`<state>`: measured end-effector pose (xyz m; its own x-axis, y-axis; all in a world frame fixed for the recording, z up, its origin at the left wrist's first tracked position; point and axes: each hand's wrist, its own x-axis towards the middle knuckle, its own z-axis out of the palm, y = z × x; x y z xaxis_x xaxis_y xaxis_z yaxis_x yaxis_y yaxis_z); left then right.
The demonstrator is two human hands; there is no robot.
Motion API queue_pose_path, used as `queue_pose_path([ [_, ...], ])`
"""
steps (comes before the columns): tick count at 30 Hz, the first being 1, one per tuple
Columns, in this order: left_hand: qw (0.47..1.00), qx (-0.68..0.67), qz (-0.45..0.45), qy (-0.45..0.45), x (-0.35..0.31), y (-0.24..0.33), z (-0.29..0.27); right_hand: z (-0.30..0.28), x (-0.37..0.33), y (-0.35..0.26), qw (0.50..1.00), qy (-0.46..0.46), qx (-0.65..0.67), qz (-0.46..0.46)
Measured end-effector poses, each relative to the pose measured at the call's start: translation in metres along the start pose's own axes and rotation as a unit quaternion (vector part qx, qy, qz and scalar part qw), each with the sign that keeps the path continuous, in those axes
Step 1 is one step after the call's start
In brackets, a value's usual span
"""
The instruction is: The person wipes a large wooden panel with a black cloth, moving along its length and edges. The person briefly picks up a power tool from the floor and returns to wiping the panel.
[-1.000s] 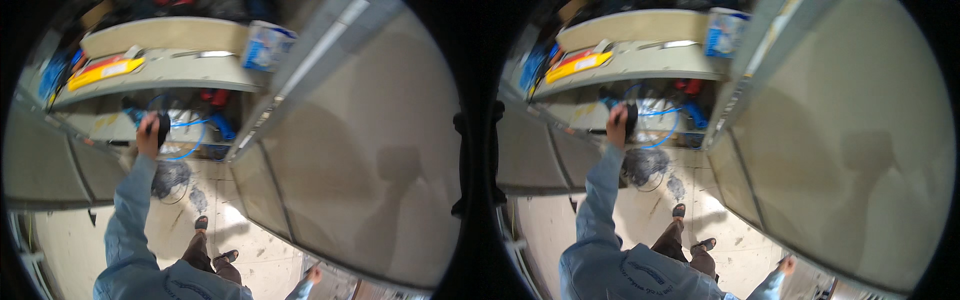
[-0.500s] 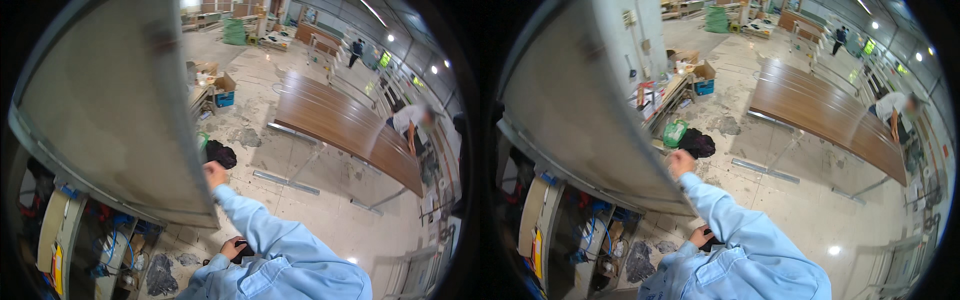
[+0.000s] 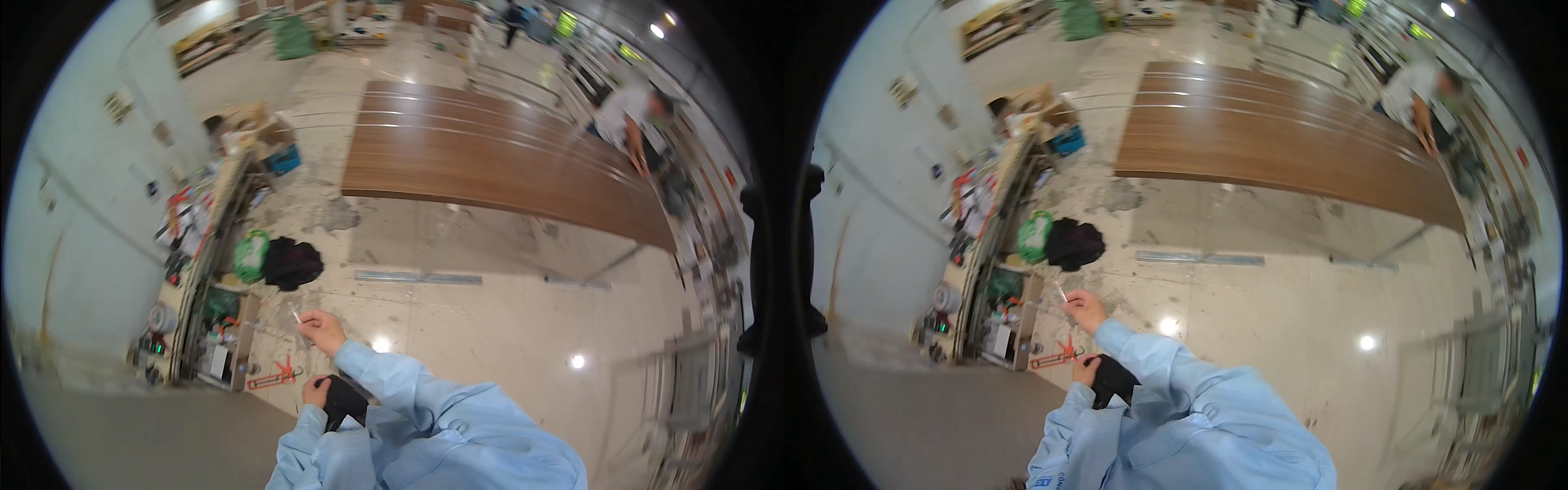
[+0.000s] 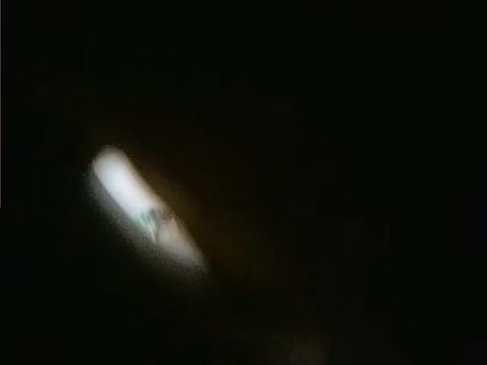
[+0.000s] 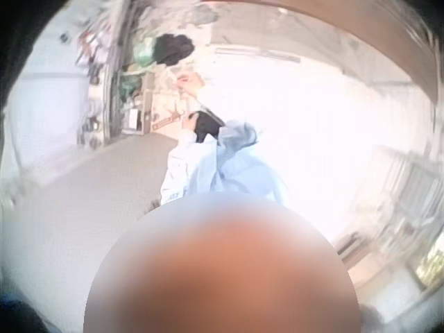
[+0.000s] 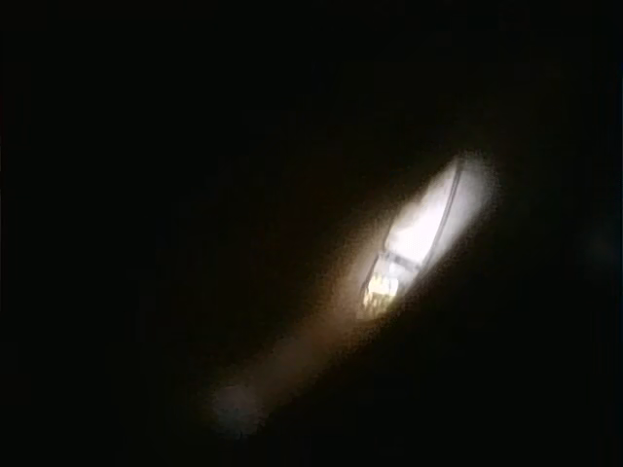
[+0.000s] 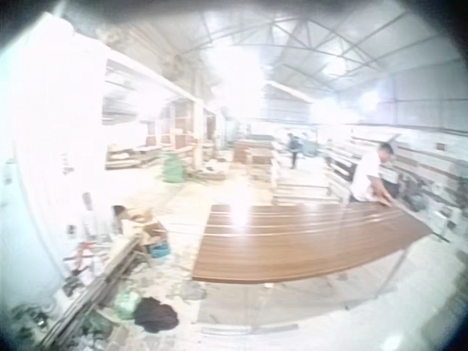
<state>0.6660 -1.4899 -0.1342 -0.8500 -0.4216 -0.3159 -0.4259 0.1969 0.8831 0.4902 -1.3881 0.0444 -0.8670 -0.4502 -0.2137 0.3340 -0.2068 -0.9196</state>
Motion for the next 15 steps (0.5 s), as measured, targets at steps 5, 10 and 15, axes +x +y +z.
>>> queue_pose_path([
  [5, 0.998, 0.059, 0.0, 0.03, 0.157, 0.023, -0.014, -0.177, 0.019, -0.002, 0.956, 0.2, 0.184, 0.107],
  [10, 0.99, 0.06, 0.088, 0.09, 0.37, 0.095, -0.008, -0.343, 0.017, -0.011, 0.886, 0.446, -0.126, -0.006],
  [15, 0.982, 0.08, 0.165, 0.042, 0.523, 0.218, 0.046, -0.473, 0.024, -0.073, 0.667, 0.649, -0.361, -0.064],
])
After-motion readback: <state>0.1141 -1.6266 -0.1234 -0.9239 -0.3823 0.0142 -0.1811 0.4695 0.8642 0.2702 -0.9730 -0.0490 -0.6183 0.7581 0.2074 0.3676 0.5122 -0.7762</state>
